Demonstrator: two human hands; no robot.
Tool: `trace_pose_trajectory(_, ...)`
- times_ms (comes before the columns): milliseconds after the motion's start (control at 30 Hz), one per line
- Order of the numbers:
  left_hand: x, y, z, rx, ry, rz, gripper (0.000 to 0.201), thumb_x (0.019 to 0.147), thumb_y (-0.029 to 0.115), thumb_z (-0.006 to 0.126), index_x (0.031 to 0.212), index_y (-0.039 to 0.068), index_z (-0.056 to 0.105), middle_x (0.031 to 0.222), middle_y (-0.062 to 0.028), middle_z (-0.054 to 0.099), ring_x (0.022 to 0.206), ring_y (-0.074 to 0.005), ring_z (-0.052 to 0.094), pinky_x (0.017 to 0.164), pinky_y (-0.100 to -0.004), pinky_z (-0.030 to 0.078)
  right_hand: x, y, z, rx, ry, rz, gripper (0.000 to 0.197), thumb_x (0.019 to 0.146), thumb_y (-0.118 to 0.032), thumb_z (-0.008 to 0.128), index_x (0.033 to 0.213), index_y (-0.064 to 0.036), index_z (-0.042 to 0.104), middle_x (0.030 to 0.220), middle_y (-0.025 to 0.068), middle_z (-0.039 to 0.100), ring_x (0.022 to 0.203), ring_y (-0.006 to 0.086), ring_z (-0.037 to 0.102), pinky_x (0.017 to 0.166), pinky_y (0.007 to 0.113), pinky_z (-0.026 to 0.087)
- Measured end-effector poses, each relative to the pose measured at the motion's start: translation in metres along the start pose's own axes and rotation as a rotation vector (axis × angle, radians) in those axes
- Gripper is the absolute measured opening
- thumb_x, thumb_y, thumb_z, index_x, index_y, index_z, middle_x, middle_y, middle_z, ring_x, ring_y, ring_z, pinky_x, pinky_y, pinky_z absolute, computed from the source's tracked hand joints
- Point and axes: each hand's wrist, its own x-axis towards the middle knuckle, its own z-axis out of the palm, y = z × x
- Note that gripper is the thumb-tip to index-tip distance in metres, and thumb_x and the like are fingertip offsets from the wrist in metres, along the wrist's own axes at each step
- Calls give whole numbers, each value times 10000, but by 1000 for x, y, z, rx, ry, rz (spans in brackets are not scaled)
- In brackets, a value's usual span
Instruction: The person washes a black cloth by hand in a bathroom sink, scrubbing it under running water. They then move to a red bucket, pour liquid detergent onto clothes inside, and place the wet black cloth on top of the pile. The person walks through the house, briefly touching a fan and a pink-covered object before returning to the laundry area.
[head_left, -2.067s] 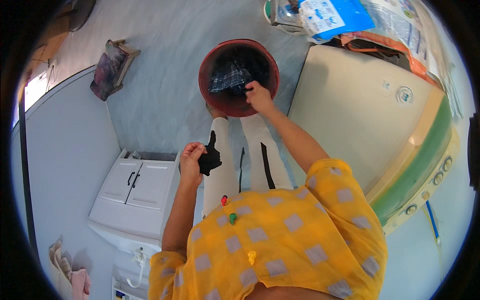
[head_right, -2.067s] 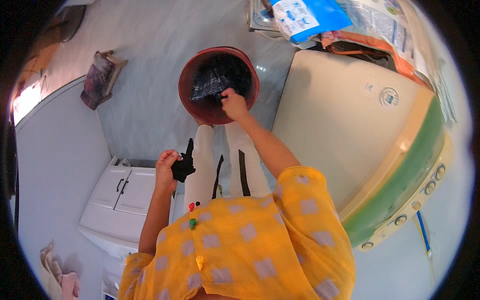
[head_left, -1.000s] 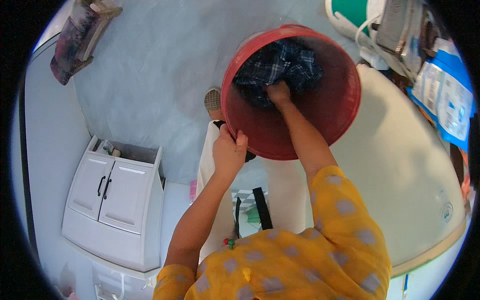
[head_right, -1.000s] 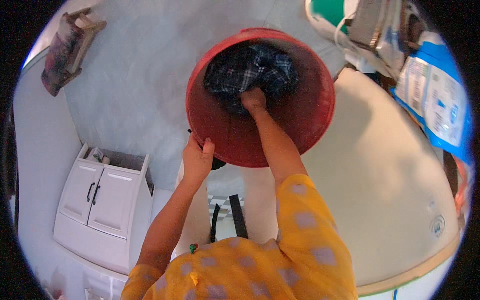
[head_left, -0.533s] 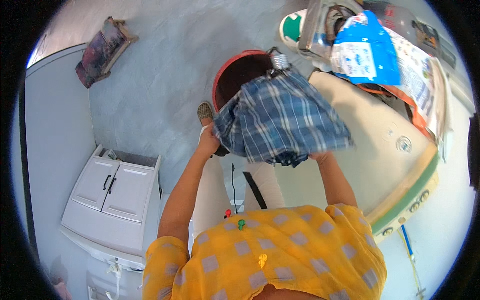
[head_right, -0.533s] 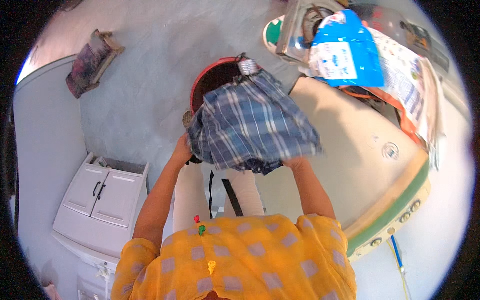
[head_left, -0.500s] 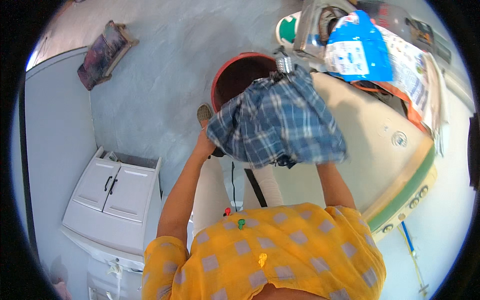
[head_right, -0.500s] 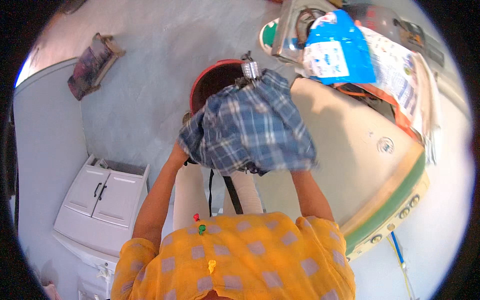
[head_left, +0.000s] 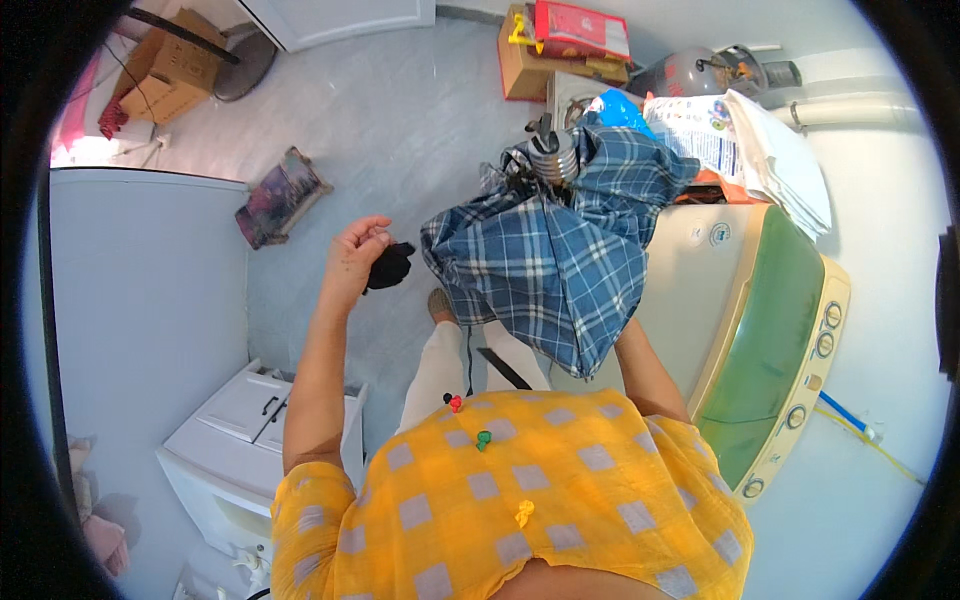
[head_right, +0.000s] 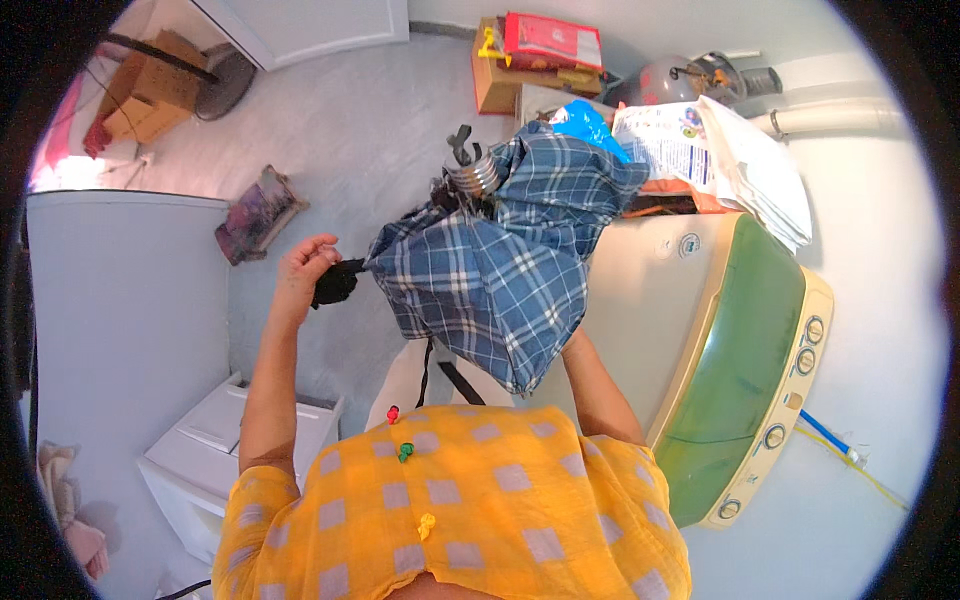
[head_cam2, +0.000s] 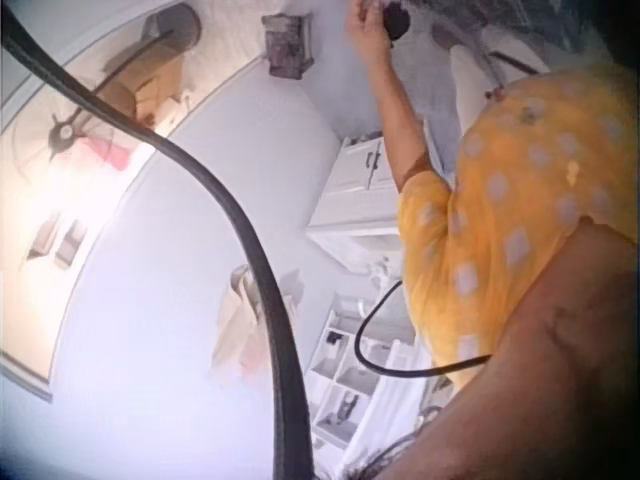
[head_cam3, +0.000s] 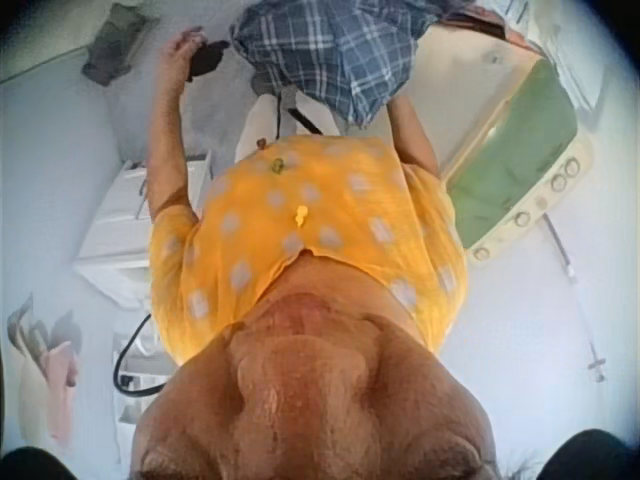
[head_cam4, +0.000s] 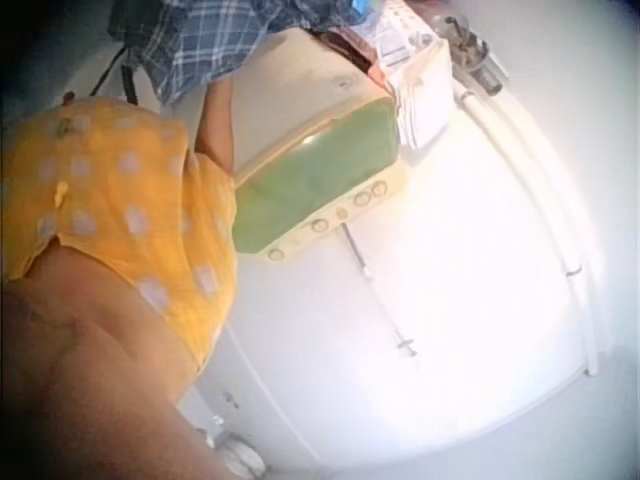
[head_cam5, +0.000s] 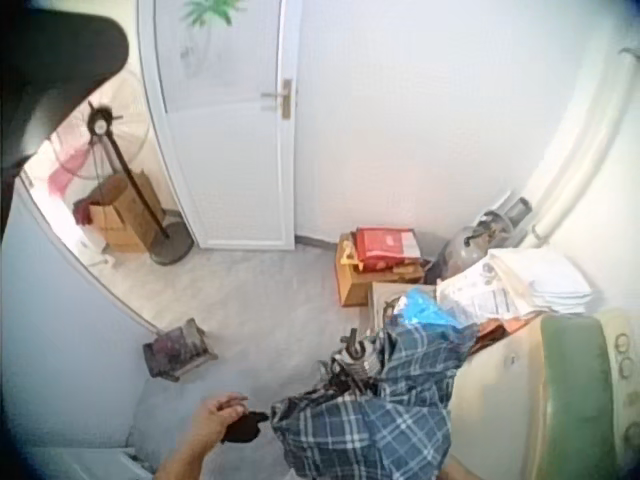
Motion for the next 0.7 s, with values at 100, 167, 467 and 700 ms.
trace_pose_trajectory(100,38,60,5,258,-22,217,245,816,116,581,1031,3,610,825,-11,594,746,-85,550,708,-222,434,28,-25,-3,-11,-5,-43,562,690,-211,710,1195,-48,525,1120,139,587,1026,251,566,896,378,437)
trace_pose_trajectory(167,46,105,21,380,-48,323,265,819,114,574,1061,7,593,838,4,585,730,-80,541,695,-228,433,35,-29,-4,0,-12,-52,562,690,-211,710,1196,-50,525,1125,140,584,1027,252,566,897,378,437)
trace_pose_trajectory(467,57,230,89,713,-513,947,220,752,69,511,960,43,576,923,-134,549,876,-325,538,774,-371,436,30,-31,-4,-12,-69,-133,562,693,-214,709,1201,-58,524,1150,143,571,1033,255,563,901,380,435)
trace_pose_trajectory(700,29,252,119,512,-445,815,132,728,72,546,829,5,600,785,-125,579,716,-266,577,637,-318,452,13,-31,-38,-51,-21,-209,562,695,-216,708,1204,-65,523,1170,146,560,1038,257,561,904,381,434)
